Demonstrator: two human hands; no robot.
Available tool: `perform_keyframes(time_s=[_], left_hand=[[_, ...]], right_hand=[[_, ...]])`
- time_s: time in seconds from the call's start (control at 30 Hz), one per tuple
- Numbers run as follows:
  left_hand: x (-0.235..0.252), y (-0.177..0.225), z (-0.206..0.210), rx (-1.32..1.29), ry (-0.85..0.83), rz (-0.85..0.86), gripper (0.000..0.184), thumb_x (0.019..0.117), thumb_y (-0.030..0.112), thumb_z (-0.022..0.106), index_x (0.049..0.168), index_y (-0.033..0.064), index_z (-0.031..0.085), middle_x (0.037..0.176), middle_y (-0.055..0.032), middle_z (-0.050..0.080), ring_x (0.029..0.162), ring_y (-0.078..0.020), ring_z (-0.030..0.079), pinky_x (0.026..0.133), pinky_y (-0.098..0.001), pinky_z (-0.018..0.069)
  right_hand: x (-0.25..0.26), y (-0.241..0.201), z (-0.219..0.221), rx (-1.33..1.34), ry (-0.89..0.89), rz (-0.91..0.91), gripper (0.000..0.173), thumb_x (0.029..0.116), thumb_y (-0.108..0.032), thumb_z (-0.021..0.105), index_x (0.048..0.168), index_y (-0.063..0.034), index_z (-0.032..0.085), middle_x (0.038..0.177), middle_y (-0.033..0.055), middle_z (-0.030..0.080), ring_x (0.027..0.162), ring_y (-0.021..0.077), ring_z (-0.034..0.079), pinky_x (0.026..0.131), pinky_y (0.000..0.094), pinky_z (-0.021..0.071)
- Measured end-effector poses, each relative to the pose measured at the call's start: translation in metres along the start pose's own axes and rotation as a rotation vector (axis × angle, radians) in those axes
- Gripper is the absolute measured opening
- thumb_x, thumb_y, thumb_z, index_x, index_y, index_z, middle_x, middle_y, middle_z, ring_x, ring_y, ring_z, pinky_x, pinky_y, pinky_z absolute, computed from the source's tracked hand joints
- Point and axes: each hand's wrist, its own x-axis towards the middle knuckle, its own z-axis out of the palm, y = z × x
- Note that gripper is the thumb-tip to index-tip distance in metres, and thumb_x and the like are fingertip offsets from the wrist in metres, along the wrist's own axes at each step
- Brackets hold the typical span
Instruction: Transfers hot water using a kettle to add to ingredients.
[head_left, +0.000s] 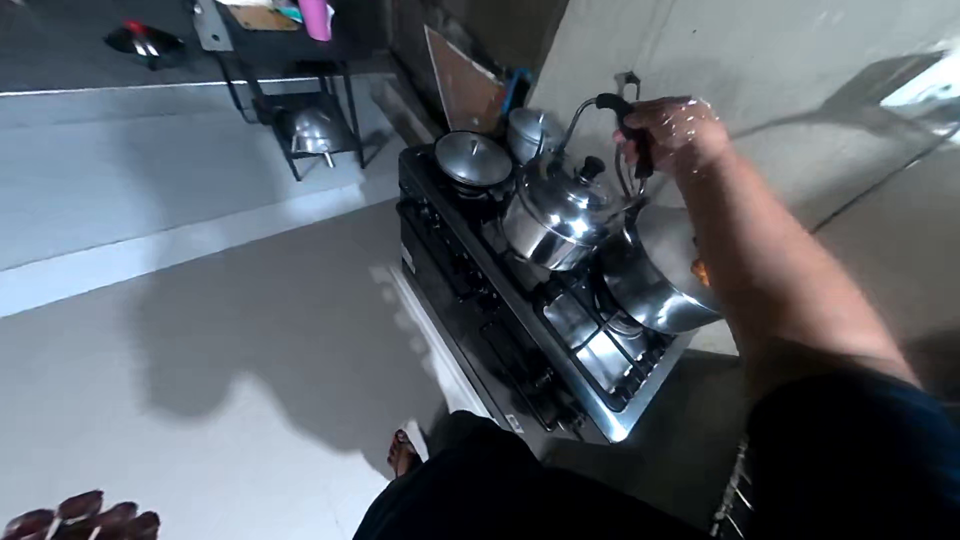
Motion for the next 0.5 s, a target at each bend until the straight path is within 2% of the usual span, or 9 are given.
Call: perform_keyframes(time_s=[0.07, 0.17, 0.27, 0.33, 0.43, 0.5], left_hand=[[0.048, 0.012, 0.021, 0.013, -0.054, -0.047, 0.018, 0.0992, 0.035, 0.066, 0.108, 0.0214, 0.073, 0.109, -0.0017, 0.074, 0.095, -0.0148, 0.072, 0.085, -0.0331, 0.0597], [0.108, 0.012, 0.045, 0.003, -0.122, -0.088, 0.018, 0.0986, 0.034, 0.067, 0.108, 0.0212, 0.075, 0.11, -0.0024, 0.075, 0.094, -0.0146, 0.072, 0.082, -0.0329, 0.0602], [0.155, 0.002, 0.059, 0.0, -0.071, -0.116, 0.017, 0.1017, 0.033, 0.062, 0.106, 0.0223, 0.074, 0.108, -0.001, 0.076, 0.094, -0.0143, 0.072, 0.082, -0.0332, 0.0603], [0.181, -0.001, 0.077, 0.021, -0.015, -0.137, 0.023, 0.1063, 0.031, 0.049, 0.104, 0.0226, 0.07, 0.103, 0.001, 0.074, 0.091, -0.0127, 0.071, 0.081, -0.0321, 0.0591], [0.214, 0.0, 0.108, 0.04, 0.018, -0.184, 0.032, 0.1081, 0.031, 0.039, 0.102, 0.0232, 0.07, 0.101, 0.0026, 0.073, 0.09, -0.0112, 0.07, 0.08, -0.0308, 0.0585], [0.24, 0.002, 0.122, 0.052, 0.008, -0.187, 0.031, 0.1078, 0.031, 0.04, 0.104, 0.0233, 0.07, 0.102, 0.0025, 0.074, 0.091, -0.0115, 0.071, 0.08, -0.0309, 0.0585]], right_hand=[[0.037, 0.003, 0.003, 0.018, 0.072, 0.039, 0.018, 0.0995, -0.01, 0.055, 0.115, -0.0071, 0.064, 0.081, 0.0019, 0.067, 0.056, 0.0097, 0.06, 0.051, 0.0256, 0.0539], [0.084, 0.014, 0.005, 0.052, 0.165, 0.099, 0.015, 0.0981, -0.008, 0.055, 0.11, -0.0061, 0.063, 0.081, 0.0034, 0.066, 0.058, 0.0121, 0.062, 0.054, 0.0291, 0.056], [0.126, 0.027, 0.008, 0.056, 0.228, 0.155, 0.012, 0.099, -0.009, 0.053, 0.107, -0.0066, 0.062, 0.079, 0.0028, 0.065, 0.056, 0.0115, 0.061, 0.052, 0.0282, 0.0549], [0.155, 0.036, 0.005, 0.033, 0.255, 0.182, 0.014, 0.0982, -0.009, 0.053, 0.108, -0.0059, 0.062, 0.078, 0.003, 0.065, 0.056, 0.0118, 0.06, 0.052, 0.0287, 0.0547], [0.186, 0.052, -0.004, -0.028, 0.276, 0.207, 0.015, 0.0968, -0.008, 0.055, 0.109, -0.0056, 0.064, 0.081, 0.0035, 0.065, 0.059, 0.0113, 0.061, 0.055, 0.0294, 0.0558], [0.202, 0.062, -0.014, -0.084, 0.275, 0.193, 0.014, 0.0961, -0.009, 0.057, 0.107, -0.0049, 0.066, 0.081, 0.0044, 0.065, 0.06, 0.0114, 0.06, 0.057, 0.0309, 0.0544]])
